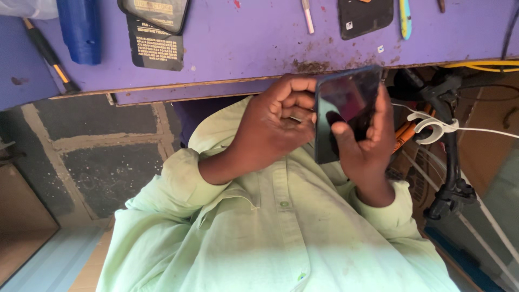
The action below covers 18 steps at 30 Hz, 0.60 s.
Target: The person uses a screwdriver to remove screws from a disassembled smartphone, then uses a metal spudger to pry and separate the screen assembly from the frame. The person flips the phone to inspect the screen and continues prying along the edges.
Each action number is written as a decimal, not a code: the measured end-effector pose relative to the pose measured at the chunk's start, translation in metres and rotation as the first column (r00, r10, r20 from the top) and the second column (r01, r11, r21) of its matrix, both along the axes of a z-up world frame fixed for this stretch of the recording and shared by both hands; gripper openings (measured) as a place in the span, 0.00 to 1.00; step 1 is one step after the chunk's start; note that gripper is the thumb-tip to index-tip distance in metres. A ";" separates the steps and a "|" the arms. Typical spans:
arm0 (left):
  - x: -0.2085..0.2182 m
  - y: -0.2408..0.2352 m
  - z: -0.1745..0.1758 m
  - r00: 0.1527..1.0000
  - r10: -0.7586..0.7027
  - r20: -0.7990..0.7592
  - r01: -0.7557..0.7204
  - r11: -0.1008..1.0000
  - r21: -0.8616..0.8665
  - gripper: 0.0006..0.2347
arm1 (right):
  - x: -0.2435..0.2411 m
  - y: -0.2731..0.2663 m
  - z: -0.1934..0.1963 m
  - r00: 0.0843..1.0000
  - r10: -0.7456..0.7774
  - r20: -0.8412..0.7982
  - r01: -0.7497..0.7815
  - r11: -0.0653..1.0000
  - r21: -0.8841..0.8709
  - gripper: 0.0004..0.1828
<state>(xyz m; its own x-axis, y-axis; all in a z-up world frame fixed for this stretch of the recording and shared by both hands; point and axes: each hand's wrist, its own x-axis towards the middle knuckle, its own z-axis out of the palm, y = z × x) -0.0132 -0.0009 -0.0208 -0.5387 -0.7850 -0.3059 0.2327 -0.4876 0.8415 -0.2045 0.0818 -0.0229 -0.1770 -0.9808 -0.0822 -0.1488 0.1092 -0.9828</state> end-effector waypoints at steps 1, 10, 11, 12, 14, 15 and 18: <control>-0.002 0.001 0.001 1.000 -0.027 -0.002 0.027 1.000 0.003 0.29 | 0.000 -0.004 0.000 1.000 -0.011 -0.001 0.011 1.000 -0.013 0.40; -0.023 0.035 -0.004 0.980 -0.182 0.079 0.186 0.981 -0.058 0.33 | -0.008 -0.033 -0.015 0.964 -0.154 0.219 0.166 0.986 -0.035 0.33; -0.026 0.038 -0.007 0.982 -0.181 0.048 0.183 0.982 -0.050 0.32 | -0.007 -0.034 -0.015 0.959 -0.163 0.233 0.174 0.984 -0.028 0.33; -0.028 0.039 -0.009 0.984 -0.178 0.023 0.179 0.983 -0.048 0.31 | -0.005 -0.034 -0.015 0.970 -0.152 0.190 0.164 0.985 -0.048 0.33; -0.025 0.039 -0.010 0.982 -0.162 0.094 0.171 0.980 -0.099 0.29 | -0.005 -0.038 -0.014 0.973 -0.142 0.180 0.155 0.986 -0.064 0.34; -0.021 0.036 -0.009 0.980 -0.150 0.131 0.166 0.978 -0.124 0.27 | -0.006 -0.040 -0.014 0.967 -0.141 0.213 0.157 0.986 -0.061 0.34; -0.015 0.021 -0.006 0.985 0.088 0.148 -0.060 0.981 -0.186 0.19 | -0.013 -0.037 -0.009 0.975 -0.053 0.214 0.065 0.997 -0.046 0.34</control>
